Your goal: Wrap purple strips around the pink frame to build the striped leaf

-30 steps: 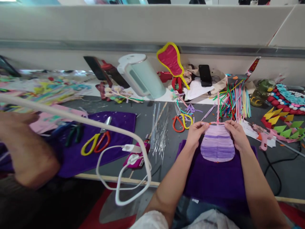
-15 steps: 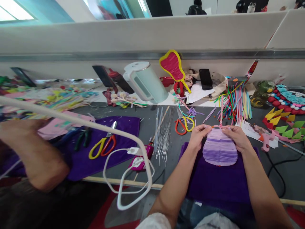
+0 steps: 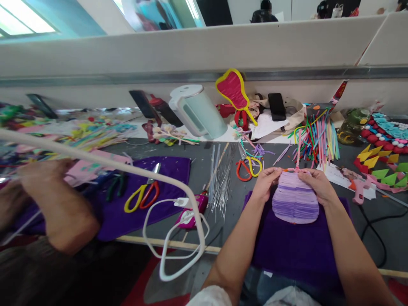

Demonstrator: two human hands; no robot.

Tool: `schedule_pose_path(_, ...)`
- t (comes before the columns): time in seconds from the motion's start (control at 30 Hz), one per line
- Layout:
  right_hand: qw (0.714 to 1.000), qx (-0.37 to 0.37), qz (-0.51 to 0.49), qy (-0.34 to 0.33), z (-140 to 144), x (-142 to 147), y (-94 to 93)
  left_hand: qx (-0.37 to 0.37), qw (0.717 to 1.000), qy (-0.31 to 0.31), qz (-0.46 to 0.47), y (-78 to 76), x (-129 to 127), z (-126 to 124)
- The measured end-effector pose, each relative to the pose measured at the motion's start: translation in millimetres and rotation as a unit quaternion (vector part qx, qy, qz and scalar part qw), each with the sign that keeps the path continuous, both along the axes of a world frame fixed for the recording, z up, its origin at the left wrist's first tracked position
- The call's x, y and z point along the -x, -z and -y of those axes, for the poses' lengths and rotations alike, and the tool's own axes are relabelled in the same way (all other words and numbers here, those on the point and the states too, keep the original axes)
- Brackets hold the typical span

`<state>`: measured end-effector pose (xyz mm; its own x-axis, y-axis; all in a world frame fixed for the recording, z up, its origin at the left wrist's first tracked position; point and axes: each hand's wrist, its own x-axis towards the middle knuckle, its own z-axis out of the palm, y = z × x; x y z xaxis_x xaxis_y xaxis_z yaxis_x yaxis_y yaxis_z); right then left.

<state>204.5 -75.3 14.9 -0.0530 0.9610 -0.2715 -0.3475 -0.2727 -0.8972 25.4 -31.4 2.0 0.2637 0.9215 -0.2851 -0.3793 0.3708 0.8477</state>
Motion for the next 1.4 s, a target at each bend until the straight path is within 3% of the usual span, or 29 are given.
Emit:
schedule_pose_path(0.17, 1.0, -0.017, 0.012, 0.018, 1, 5, -1.3, -0.005, 1.0, -0.006, 0.006, 1.0, -3, 1)
schedule_pose_path(0.3, 0.996, -0.054, 0.059, 0.038, 3, 10, -3.1, -0.08, 0.99, -0.104, -0.058, 3.4, -8, 2)
schedule_pose_path(0.37, 0.99, -0.08, 0.109, 0.046, 5, 13, -4.8, -0.163, 0.965, -0.136, -0.152, 2.1, -8, 5)
schedule_pose_path(0.5, 0.963, -0.132, 0.225, 0.063, 11, 20, -10.8, -0.348, 0.869, -0.147, -0.319, -4.6, -5, 12)
schedule_pose_path(0.57, 0.951, -0.149, 0.263, 0.07, 15, 23, -15.0, -0.385, 0.846, -0.139, -0.342, -8.3, -5, 16)
schedule_pose_path(0.63, 0.939, -0.166, 0.294, 0.074, 19, 26, -19.2, -0.398, 0.84, -0.128, -0.346, -11.5, -4, 19)
schedule_pose_path(0.8, 0.915, -0.195, 0.344, 0.083, 27, 31, -26.5, -0.366, 0.874, -0.093, -0.305, -18.3, 1, 19)
schedule_pose_path(1.07, 0.926, -0.178, 0.328, 0.061, 29, 31, -27.1, -0.198, 0.968, -0.011, -0.155, -23.5, 13, 14)
schedule_pose_path(1.4, 0.941, -0.162, 0.295, 0.039, 22, 20, -23.9, -0.052, 0.995, 0.084, -0.02, -20.1, 14, 12)
